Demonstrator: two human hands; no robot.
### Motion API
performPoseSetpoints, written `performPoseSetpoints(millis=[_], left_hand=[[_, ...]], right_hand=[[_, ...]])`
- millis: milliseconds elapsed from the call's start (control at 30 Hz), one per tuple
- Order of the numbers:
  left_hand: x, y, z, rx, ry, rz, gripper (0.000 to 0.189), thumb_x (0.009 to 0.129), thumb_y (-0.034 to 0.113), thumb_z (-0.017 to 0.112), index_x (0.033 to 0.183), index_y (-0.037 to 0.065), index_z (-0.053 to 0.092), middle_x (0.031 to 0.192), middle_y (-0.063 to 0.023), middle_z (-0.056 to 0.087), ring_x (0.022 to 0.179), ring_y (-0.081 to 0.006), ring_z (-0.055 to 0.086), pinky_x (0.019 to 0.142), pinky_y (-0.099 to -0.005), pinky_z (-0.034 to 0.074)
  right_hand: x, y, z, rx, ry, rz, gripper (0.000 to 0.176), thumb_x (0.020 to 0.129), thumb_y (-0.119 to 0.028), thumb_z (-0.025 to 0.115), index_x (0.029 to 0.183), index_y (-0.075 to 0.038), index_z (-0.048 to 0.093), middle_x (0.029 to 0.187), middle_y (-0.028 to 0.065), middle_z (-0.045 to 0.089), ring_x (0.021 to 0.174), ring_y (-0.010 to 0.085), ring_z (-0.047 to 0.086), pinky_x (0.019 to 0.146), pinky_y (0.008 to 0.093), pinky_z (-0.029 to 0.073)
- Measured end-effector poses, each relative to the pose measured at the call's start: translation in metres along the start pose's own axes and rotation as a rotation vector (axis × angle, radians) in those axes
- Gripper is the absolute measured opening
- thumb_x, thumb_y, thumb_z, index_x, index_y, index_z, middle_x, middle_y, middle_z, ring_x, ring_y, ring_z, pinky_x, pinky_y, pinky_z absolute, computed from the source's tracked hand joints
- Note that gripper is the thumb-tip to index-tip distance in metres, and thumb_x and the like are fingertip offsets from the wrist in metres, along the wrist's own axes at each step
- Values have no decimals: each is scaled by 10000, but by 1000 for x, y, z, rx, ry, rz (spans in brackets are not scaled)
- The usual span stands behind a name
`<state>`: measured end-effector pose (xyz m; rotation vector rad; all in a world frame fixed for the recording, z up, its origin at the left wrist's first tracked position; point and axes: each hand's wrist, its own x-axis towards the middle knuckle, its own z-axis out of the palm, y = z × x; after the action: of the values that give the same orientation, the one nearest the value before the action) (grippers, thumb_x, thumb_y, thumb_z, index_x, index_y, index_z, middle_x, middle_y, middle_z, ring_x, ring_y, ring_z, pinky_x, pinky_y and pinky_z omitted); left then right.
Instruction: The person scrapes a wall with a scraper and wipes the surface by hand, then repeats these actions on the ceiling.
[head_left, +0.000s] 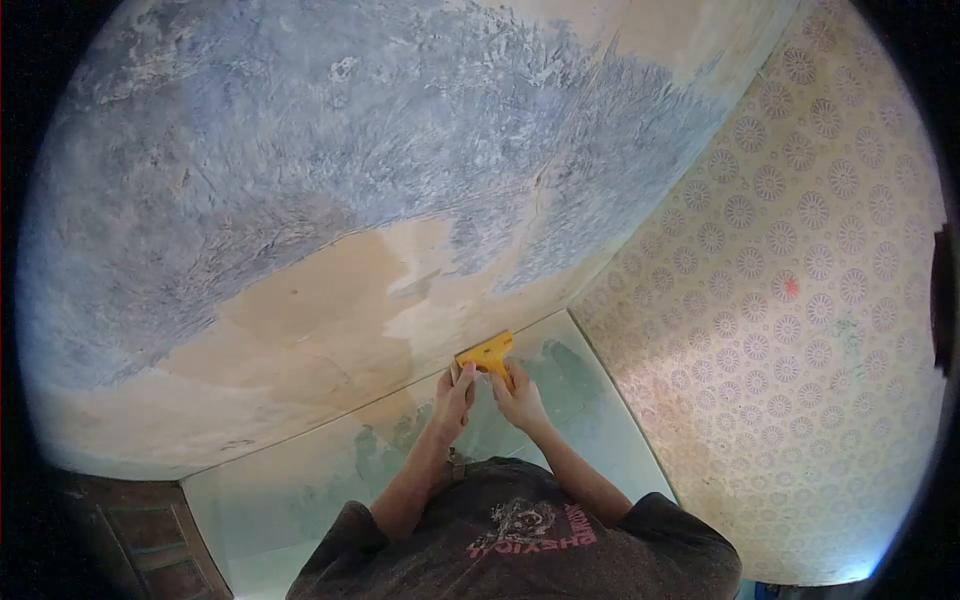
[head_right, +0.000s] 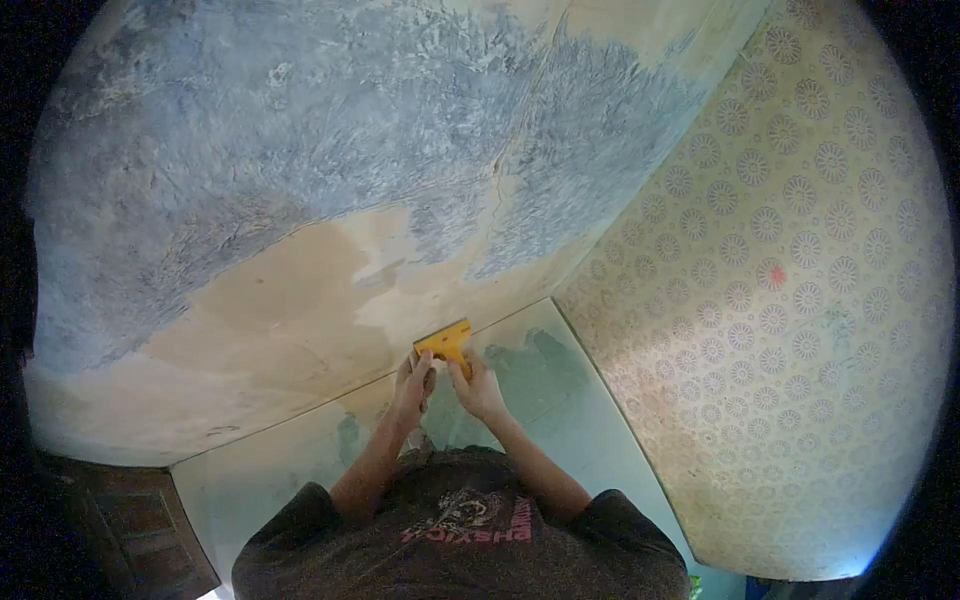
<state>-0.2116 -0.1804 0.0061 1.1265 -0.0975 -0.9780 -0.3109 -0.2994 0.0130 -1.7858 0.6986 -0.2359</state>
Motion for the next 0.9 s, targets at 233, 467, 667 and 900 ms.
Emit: performPoseSetpoints(millis=[233, 467, 667, 900], left_hand=[[27, 59, 4, 424, 259, 549, 235, 1011, 258, 607, 1059, 30, 577, 907, -31, 587, 847, -94, 502, 739, -268, 430], [-22, 244, -16, 990, 568, 1414, 222, 995, 39, 467, 1185, -11, 570, 1130, -114, 607, 1091, -227, 562, 931, -356, 444], [-34, 376, 1, 1565, 807, 1990, 295, 1060, 157, 440, 1261, -23, 560, 1315, -160, 580, 1318, -344, 502, 1049, -438, 447], [-12, 403, -6, 1658, 716, 2224, 410, 1084, 236, 337, 1182, -107, 539, 1249, -234, 595, 1252, -433, 552, 1072, -549, 476]], right_hand=[[87, -45, -6, 18, 345, -356, 326, 1004, -234, 614, 1243, -42, 504, 718, 86, 582, 604, 180, 525, 558, 352, 429], [149, -10, 34, 5, 473, -340, 345, 1027, -223, 549, 1295, -29, 452, 806, 187, 655, 666, 374, 627, 604, 474, 474], [159, -8, 69, 19, 743, -701, 445, 1036, -129, 508, 1465, -45, 424, 826, 171, 615, 672, 354, 586, 629, 446, 476], [167, -39, 82, 159, 432, -317, 445, 1024, -136, 546, 1467, -149, 502, 812, 182, 630, 674, 331, 598, 628, 409, 477]])
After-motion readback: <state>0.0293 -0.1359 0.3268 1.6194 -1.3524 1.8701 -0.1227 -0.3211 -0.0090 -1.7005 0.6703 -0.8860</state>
